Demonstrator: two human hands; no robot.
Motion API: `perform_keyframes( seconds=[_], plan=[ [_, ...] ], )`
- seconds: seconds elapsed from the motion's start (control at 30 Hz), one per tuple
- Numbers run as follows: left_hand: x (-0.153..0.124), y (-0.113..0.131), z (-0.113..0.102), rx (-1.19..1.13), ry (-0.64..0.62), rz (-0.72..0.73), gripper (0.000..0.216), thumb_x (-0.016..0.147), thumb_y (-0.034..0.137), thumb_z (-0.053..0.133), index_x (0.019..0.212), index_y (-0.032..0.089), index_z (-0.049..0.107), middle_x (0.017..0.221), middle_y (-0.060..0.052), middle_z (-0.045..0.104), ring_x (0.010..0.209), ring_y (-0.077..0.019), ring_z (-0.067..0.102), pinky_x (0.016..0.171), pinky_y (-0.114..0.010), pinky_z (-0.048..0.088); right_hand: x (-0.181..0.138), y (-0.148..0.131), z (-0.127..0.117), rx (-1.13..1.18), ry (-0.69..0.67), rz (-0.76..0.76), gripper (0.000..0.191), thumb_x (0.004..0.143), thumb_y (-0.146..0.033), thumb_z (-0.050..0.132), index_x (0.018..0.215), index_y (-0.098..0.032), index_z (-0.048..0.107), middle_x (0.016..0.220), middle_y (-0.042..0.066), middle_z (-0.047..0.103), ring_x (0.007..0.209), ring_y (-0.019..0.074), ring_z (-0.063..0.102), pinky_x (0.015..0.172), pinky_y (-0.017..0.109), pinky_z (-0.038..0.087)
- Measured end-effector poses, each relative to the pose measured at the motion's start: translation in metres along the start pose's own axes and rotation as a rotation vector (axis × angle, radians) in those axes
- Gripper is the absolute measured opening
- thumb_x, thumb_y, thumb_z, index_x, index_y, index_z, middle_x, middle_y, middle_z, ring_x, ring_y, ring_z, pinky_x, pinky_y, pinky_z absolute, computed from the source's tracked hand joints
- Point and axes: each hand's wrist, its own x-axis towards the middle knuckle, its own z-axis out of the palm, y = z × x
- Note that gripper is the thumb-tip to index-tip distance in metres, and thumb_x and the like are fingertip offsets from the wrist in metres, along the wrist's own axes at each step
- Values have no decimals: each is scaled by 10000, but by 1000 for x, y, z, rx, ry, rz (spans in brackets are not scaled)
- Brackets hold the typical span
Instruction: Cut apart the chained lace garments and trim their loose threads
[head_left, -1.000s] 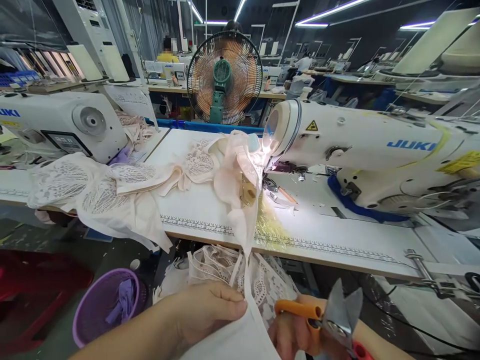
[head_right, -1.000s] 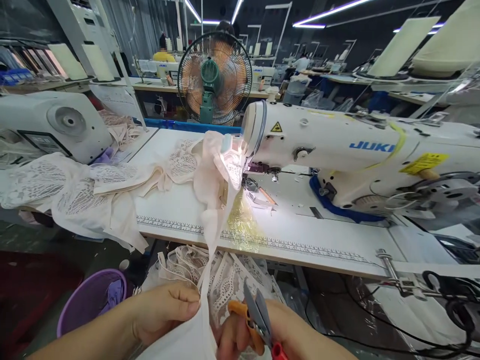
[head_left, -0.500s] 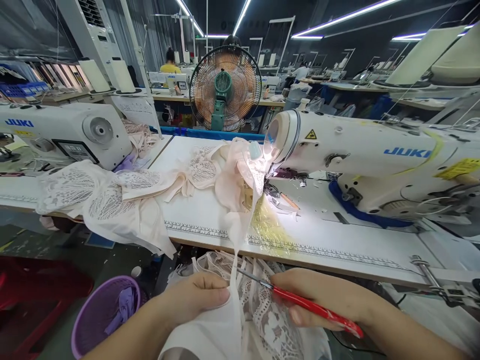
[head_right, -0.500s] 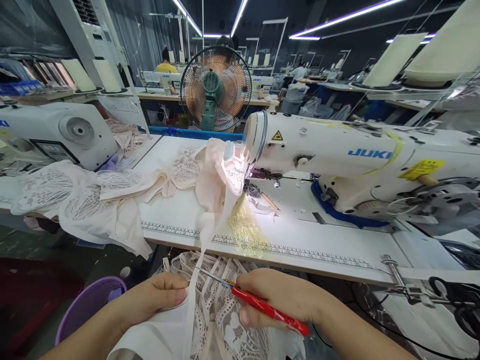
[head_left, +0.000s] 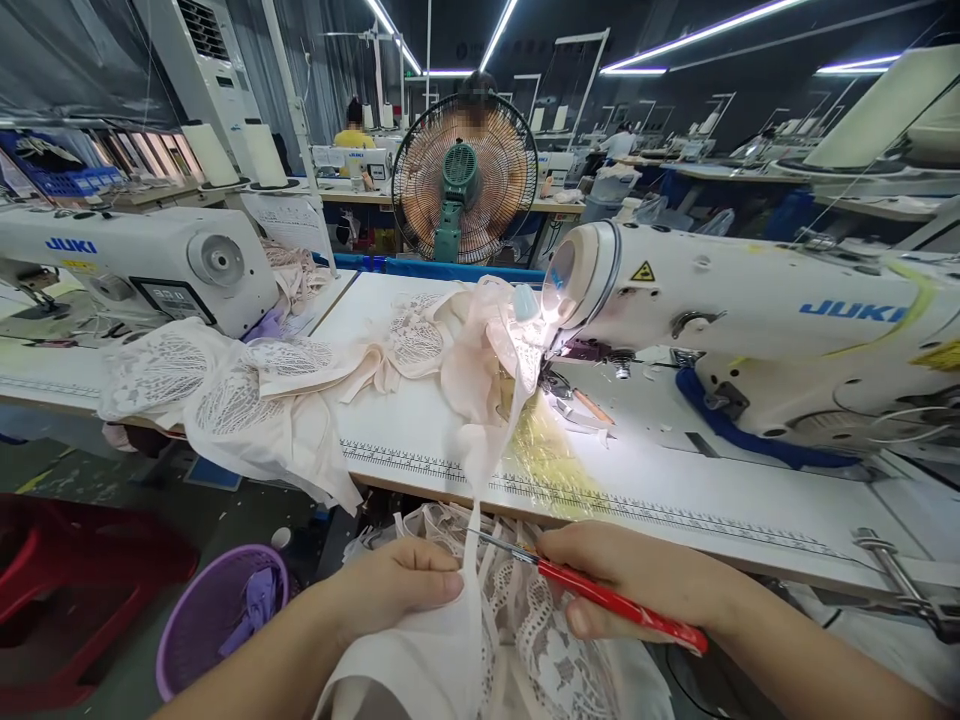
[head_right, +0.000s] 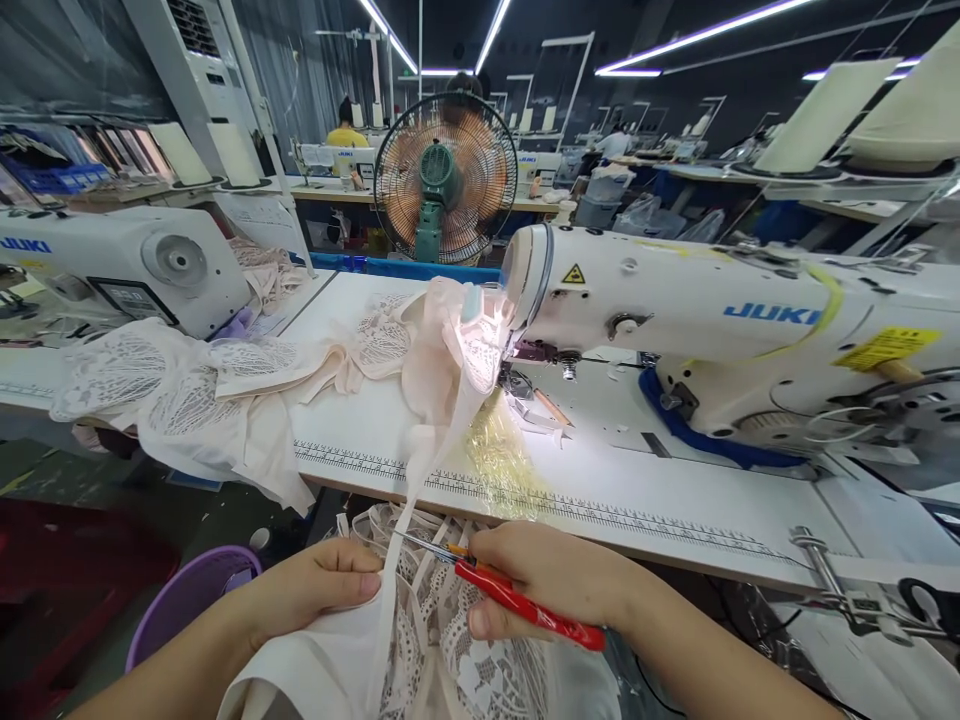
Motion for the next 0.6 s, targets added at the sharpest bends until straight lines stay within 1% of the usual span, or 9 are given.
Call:
perform_keyframes(
  seconds=[0.13,0.27,0.33,0.43,0.5,0.57,0.6],
  plan=[
    [0,0,1,11,2,-21,502,619,568,715,515,148,460,487,60,341,450,-57,230,496,-269,108,2,0,-1,0,-14,6,392,746,-575,532,680,-201,433,625,-31,431,543,119,366,500,238,306],
    [-1,0,1,43,4,12,524,640,557,707,486,161,400,494,66,304,459,-57,211,498,-274,103,0,1,0,-4,-13,-13,349,761,-522,552,680,-204,433,620,-40,425,543,115,366,490,230,293],
    [-2,0,2,74,14,26,548,641,574,696,477,169,366,493,70,277,461,-56,192,498,-275,95,-1,2,2,19,-13,17,354,763,-513,560,663,-202,423,606,-44,413,534,110,354,478,226,285],
    [-5,3,4,129,25,18,540,653,605,667,507,167,387,505,67,290,473,-60,200,492,-267,110,-2,4,5,98,8,76,397,740,-527,589,618,-195,410,581,-49,381,526,101,321,472,224,268],
    [-11,7,8,201,42,44,522,693,604,633,531,163,406,520,63,300,487,-66,213,488,-255,135,-4,7,9,181,67,74,443,696,-558,627,599,-193,395,580,-50,359,531,99,302,474,226,255],
    [-18,15,16,285,63,98,513,731,603,592,538,160,422,537,55,317,505,-75,249,493,-240,187,-6,9,14,291,170,2,481,680,-618,620,618,-197,394,589,-49,364,537,104,312,479,231,265],
    [-22,19,22,318,75,127,508,742,601,580,539,158,435,552,46,342,523,-84,285,508,-235,228,-7,9,18,356,223,-56,484,698,-645,590,650,-199,409,611,-38,403,551,115,348,492,238,293]
  ],
)
